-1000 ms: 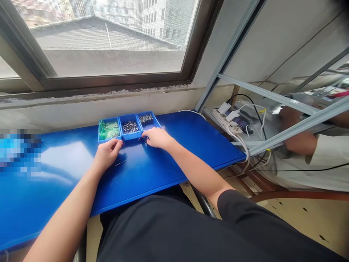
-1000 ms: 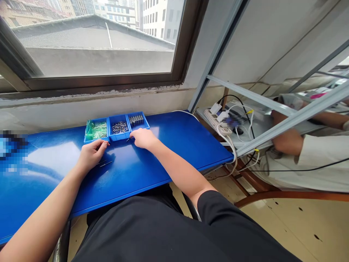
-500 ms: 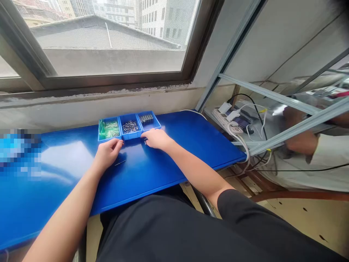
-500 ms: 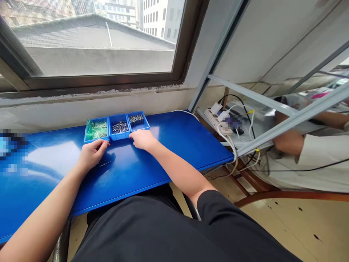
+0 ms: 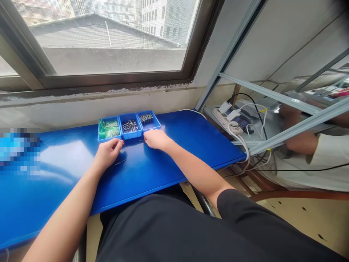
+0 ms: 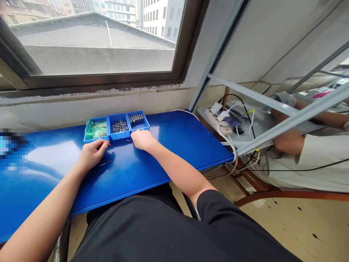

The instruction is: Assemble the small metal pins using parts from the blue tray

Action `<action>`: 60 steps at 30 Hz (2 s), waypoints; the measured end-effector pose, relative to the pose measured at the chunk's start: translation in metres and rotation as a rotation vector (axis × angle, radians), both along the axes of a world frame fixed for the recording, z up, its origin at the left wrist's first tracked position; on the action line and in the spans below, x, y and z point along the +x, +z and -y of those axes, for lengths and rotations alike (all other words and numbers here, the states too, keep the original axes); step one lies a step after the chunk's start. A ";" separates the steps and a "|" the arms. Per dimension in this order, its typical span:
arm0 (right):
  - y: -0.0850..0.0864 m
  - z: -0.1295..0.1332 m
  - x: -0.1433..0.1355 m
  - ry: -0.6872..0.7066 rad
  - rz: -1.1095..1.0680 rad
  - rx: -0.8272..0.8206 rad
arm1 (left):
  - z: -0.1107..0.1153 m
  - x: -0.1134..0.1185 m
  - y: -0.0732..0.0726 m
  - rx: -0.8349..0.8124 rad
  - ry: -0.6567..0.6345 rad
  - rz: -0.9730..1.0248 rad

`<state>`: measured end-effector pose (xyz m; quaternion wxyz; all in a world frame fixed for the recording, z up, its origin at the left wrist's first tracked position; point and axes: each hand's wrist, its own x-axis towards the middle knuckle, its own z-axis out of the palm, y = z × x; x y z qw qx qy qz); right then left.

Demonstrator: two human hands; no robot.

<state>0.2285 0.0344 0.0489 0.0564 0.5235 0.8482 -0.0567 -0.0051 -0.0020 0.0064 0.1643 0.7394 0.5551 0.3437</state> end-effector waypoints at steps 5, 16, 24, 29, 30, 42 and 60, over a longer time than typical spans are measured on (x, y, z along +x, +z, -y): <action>-0.002 0.005 -0.006 0.071 -0.053 -0.032 | 0.000 0.000 0.000 -0.003 -0.002 0.003; -0.031 0.024 -0.038 0.296 -0.547 0.012 | 0.000 0.000 0.001 0.039 0.041 0.021; -0.041 0.011 -0.039 0.146 -1.113 0.016 | 0.002 0.000 0.002 0.031 0.034 0.086; -0.048 0.008 -0.044 0.001 -1.368 -0.184 | 0.004 0.001 0.001 0.024 -0.047 0.087; -0.050 0.007 -0.045 -0.015 -1.423 -0.246 | 0.004 0.002 0.002 0.017 -0.059 0.085; -0.052 -0.002 -0.049 -0.139 -1.695 -0.417 | 0.003 0.003 0.000 0.001 -0.052 0.077; -0.049 0.001 -0.048 -0.147 -1.687 -0.501 | 0.005 0.004 0.001 0.034 -0.049 0.098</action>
